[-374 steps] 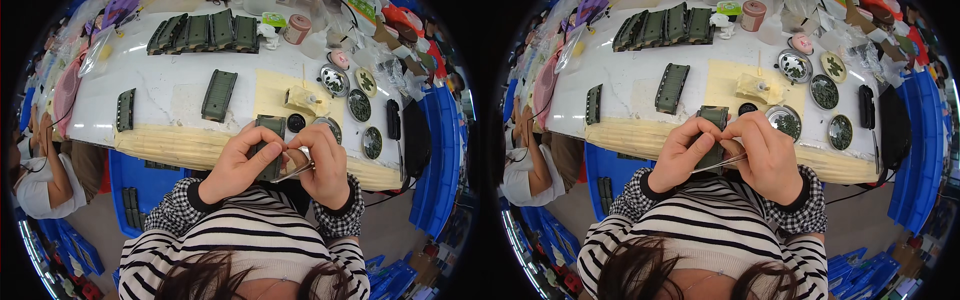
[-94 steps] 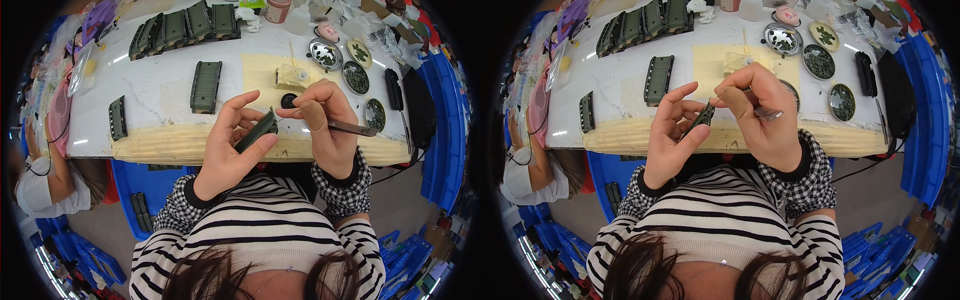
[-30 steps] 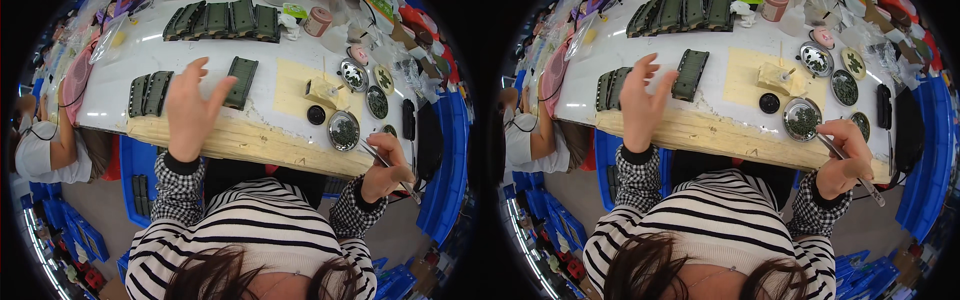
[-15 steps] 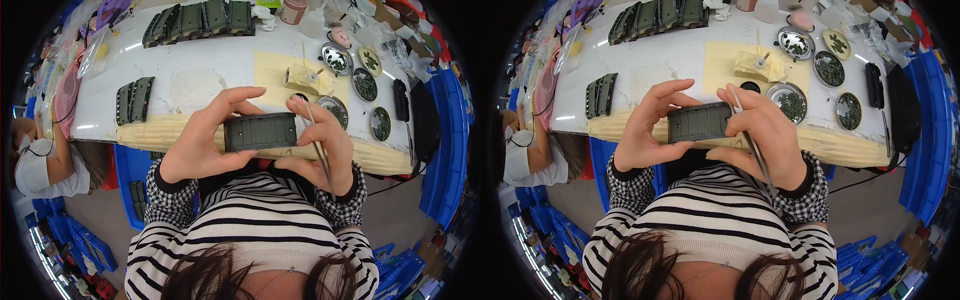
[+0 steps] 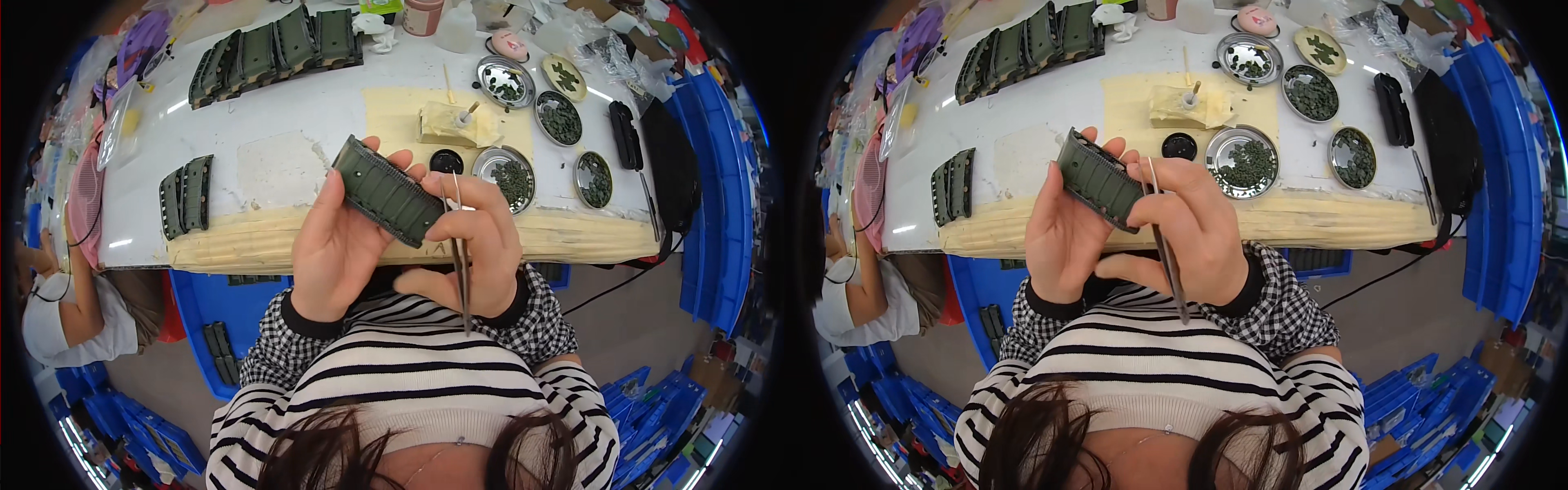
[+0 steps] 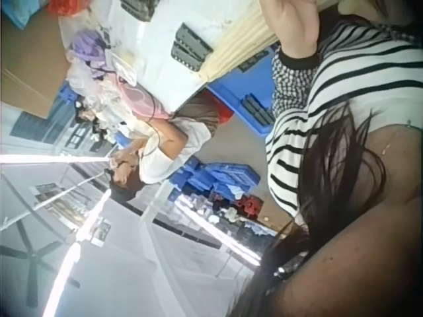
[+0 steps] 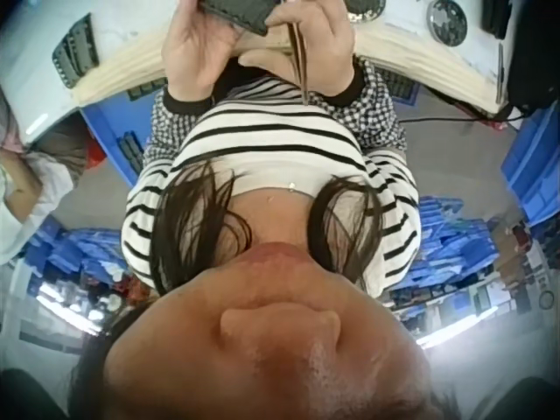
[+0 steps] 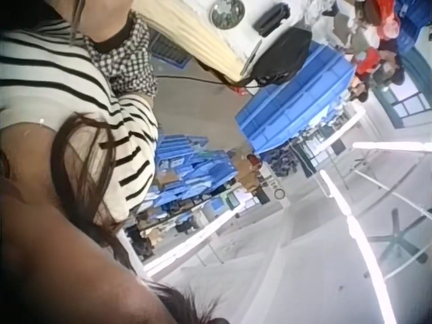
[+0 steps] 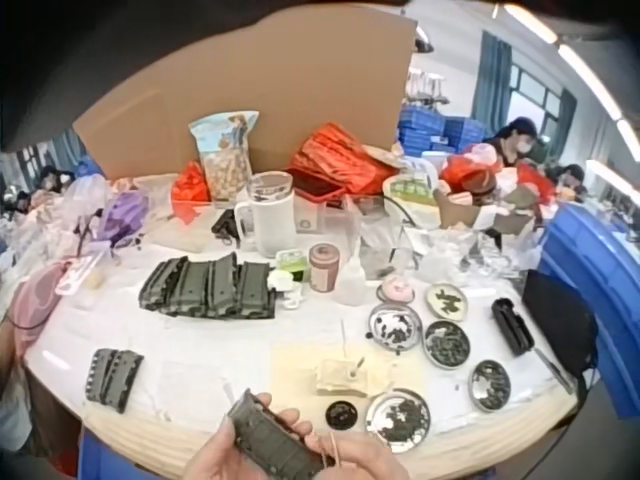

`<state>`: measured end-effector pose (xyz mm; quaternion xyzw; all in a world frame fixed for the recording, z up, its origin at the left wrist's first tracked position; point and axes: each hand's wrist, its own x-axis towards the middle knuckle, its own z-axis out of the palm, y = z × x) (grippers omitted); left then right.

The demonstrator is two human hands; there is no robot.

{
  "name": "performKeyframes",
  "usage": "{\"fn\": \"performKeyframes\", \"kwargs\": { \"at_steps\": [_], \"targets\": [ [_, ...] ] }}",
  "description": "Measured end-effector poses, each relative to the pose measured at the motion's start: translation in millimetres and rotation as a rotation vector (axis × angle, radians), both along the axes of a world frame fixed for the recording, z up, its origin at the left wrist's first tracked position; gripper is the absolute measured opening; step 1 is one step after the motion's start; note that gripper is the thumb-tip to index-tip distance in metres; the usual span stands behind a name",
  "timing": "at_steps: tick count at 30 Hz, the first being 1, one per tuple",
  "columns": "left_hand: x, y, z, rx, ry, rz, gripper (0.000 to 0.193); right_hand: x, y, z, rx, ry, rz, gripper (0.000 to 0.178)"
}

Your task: Assembling small plastic toy parts at a workbench using hands and a thin metal tool.

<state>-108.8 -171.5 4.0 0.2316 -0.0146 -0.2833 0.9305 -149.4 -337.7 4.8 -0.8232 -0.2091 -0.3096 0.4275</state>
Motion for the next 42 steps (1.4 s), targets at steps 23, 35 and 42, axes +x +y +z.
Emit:
{"fn": "performKeyframes", "kwargs": {
  "at_steps": [23,35,42],
  "targets": [
    [1.1,37.1,-4.2,0.308,-0.403,-0.641,0.054,-0.5,-34.7,37.2,0.048,0.435,0.552,0.025],
    [2.8,22.2,3.2,0.401,-0.199,-0.328,0.056,-11.7,-71.8,28.6,0.492,0.586,-0.117,0.032],
    [0.7,4.5,0.8,0.376,0.015,-0.055,0.039,1.8,-91.3,-8.4,0.007,0.400,-0.245,0.018]
  ]
}}
